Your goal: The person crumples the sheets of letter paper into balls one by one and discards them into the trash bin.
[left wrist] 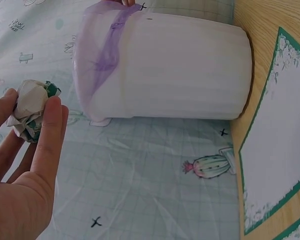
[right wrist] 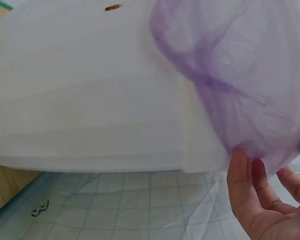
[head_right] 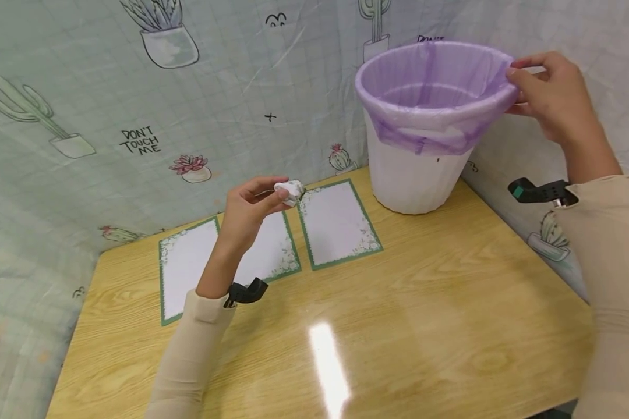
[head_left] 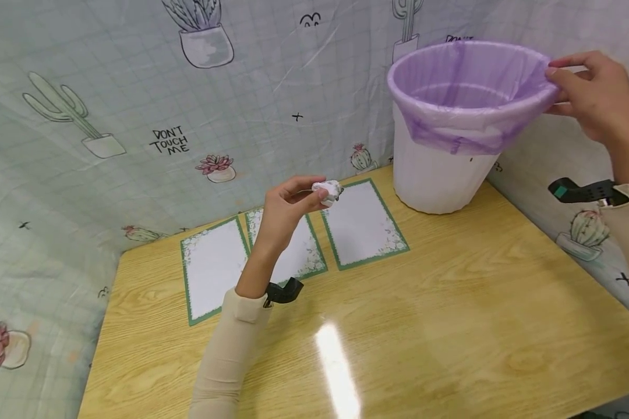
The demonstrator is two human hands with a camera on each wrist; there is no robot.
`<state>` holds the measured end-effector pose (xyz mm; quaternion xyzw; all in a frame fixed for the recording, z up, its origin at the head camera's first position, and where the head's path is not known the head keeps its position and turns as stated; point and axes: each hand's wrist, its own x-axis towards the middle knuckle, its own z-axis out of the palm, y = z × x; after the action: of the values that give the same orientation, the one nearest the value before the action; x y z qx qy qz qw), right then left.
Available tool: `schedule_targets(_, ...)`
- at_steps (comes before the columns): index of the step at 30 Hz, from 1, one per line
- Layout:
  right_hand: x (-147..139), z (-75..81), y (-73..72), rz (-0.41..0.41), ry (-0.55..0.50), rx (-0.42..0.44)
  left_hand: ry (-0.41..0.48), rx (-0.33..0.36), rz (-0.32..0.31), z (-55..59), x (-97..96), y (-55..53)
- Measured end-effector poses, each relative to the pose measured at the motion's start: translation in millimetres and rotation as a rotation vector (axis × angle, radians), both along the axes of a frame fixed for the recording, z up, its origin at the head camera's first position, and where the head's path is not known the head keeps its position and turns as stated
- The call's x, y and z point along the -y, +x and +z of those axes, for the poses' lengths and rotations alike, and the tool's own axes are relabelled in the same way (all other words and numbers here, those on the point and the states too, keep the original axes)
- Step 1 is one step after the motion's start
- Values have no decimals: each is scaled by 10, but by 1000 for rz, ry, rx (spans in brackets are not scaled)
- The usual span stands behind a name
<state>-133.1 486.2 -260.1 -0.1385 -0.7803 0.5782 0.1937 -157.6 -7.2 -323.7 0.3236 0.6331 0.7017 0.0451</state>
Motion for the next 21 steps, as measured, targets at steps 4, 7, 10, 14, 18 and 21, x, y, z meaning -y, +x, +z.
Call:
schedule_targets(4,17,-22,-6,47,-90,-33,1,-8,-10,12,-7,13)
schedule_targets(7,19,-37,3,86,-88,-48,2,-9,-15,5,-11,6)
schedule_targets(10,25,-43,6,127,-74,-54,9,-10,-15,-10,-13,-7)
schedule_targets(14,28,-52,29,130,-65,-65,17,-14,-27,-61,-17,-48)
schedule_targets(18,14,-54,81,12,-24,-150,7,-15,-26,-89,-12,-89)
schedule_targets(21,12,-53,98,-21,7,-200,-12,-26,-26,-50,-19,-127)
